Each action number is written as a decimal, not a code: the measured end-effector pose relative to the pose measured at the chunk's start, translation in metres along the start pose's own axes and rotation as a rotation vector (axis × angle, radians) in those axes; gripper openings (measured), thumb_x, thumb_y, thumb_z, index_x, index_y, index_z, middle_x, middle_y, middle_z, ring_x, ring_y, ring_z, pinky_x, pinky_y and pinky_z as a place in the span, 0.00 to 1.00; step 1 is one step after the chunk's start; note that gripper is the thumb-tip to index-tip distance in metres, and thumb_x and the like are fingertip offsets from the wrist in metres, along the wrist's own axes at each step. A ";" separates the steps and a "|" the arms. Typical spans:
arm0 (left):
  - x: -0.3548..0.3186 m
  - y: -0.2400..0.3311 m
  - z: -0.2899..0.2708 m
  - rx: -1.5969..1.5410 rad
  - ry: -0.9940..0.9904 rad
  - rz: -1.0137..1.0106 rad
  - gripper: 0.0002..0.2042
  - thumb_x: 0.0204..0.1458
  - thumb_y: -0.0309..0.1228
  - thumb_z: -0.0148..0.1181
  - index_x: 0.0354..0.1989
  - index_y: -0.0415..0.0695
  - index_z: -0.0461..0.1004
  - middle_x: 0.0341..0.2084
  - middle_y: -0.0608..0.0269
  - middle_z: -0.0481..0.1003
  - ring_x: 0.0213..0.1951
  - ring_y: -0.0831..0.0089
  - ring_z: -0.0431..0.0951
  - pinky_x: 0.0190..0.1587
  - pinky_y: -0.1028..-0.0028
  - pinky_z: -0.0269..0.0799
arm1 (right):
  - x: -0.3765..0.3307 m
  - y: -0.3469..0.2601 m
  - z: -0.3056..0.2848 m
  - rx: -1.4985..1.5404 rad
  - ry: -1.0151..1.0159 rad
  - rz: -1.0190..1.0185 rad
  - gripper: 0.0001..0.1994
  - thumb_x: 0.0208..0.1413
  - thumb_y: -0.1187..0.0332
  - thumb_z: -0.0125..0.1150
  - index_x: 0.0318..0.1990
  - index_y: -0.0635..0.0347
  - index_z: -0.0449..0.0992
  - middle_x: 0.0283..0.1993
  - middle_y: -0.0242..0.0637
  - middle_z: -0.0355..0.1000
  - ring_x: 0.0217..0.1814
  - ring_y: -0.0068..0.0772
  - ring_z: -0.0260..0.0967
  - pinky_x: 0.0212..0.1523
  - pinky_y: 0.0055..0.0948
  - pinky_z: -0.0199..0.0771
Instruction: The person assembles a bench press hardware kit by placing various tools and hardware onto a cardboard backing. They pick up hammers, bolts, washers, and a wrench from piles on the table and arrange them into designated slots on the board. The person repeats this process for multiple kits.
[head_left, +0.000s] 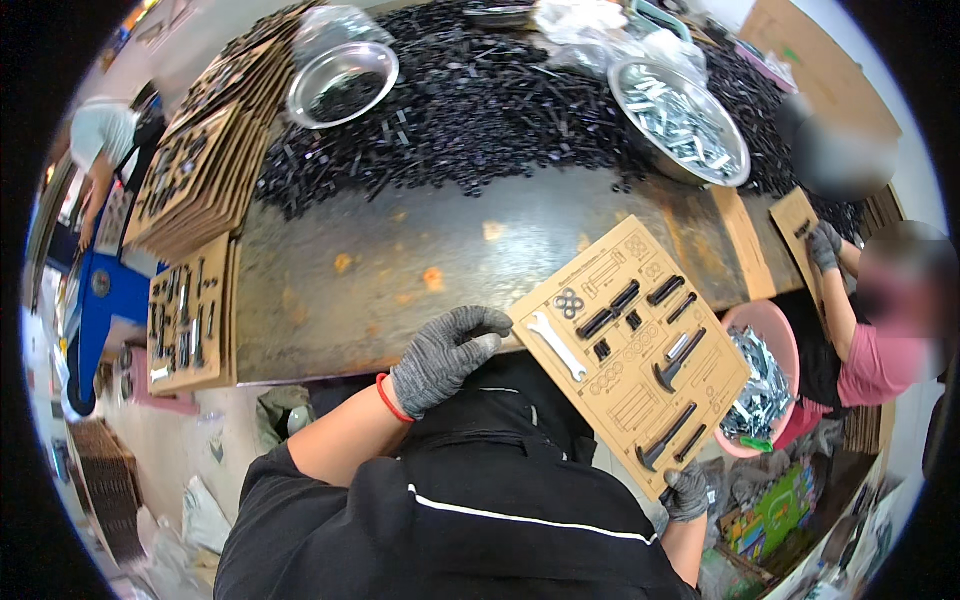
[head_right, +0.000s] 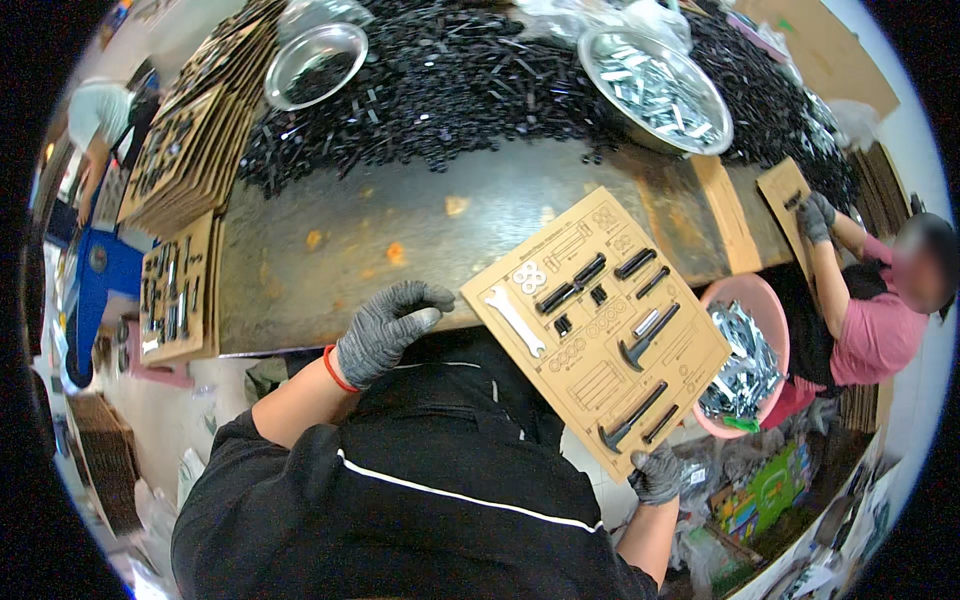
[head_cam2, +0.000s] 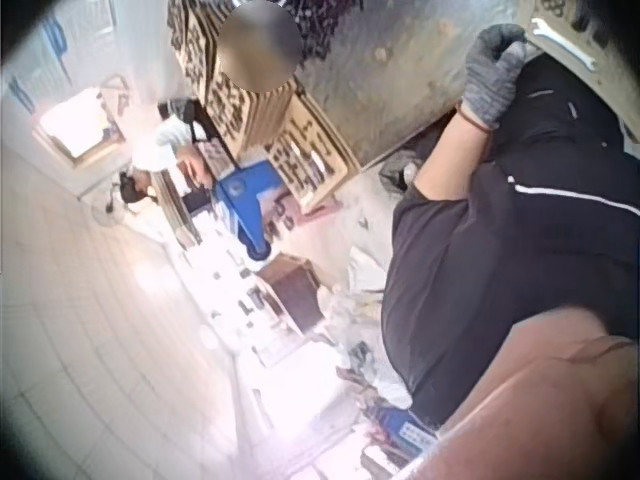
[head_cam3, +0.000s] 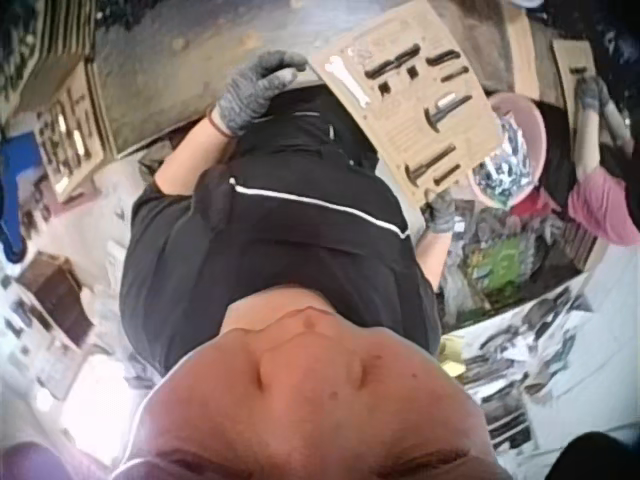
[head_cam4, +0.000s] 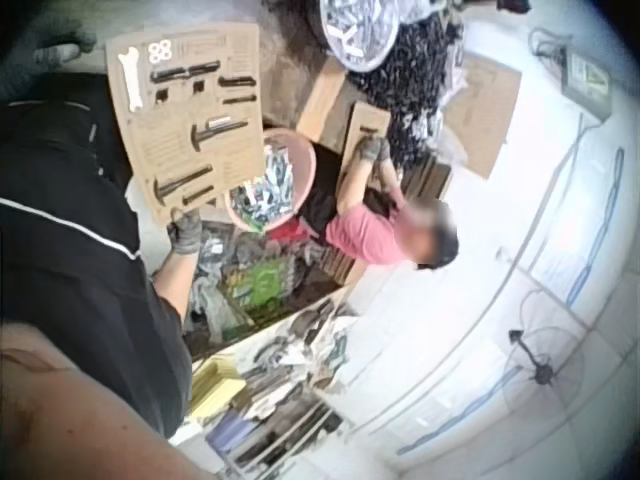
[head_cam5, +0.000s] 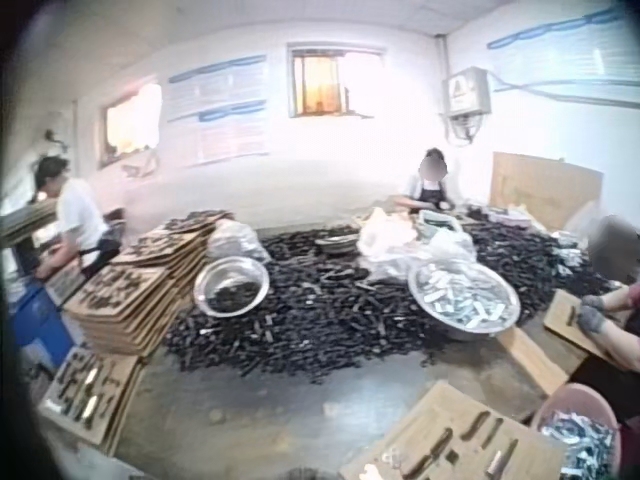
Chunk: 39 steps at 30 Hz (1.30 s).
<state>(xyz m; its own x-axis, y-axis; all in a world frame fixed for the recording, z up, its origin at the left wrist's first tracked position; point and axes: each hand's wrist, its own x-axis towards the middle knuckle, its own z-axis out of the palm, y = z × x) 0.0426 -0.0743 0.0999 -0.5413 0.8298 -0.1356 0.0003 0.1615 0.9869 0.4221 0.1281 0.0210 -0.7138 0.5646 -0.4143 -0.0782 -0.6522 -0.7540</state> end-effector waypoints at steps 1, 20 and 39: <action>-0.010 -0.002 -0.008 -0.072 0.022 -0.020 0.14 0.55 0.31 0.57 0.47 0.37 0.74 0.40 0.59 0.78 0.45 0.71 0.75 0.51 0.72 0.68 | 0.005 0.005 0.002 -0.029 -0.044 0.068 0.43 0.32 0.69 0.78 0.61 0.63 0.63 0.58 0.41 0.69 0.59 0.42 0.68 0.60 0.40 0.69; -0.150 -0.127 -0.047 -0.457 0.096 -0.416 0.20 0.57 0.42 0.57 0.47 0.36 0.72 0.35 0.59 0.77 0.30 0.77 0.76 0.24 0.83 0.71 | 0.072 0.106 0.196 -0.589 -0.502 0.577 0.20 0.55 0.64 0.62 0.53 0.64 0.70 0.46 0.45 0.76 0.41 0.33 0.77 0.33 0.24 0.79; -0.141 -0.117 -0.235 0.346 0.715 -0.393 0.16 0.52 0.39 0.62 0.31 0.35 0.76 0.19 0.57 0.76 0.22 0.70 0.74 0.29 0.71 0.71 | 0.302 -0.003 0.337 -1.682 -0.405 -0.415 0.17 0.53 0.63 0.61 0.48 0.60 0.75 0.47 0.47 0.74 0.49 0.48 0.71 0.54 0.37 0.70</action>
<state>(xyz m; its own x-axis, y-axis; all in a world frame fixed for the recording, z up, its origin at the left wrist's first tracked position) -0.0790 -0.3356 0.0245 -0.9518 0.1669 -0.2575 -0.1042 0.6134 0.7828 -0.0276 0.1302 0.0701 -0.9650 0.2246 -0.1356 0.2622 0.8048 -0.5325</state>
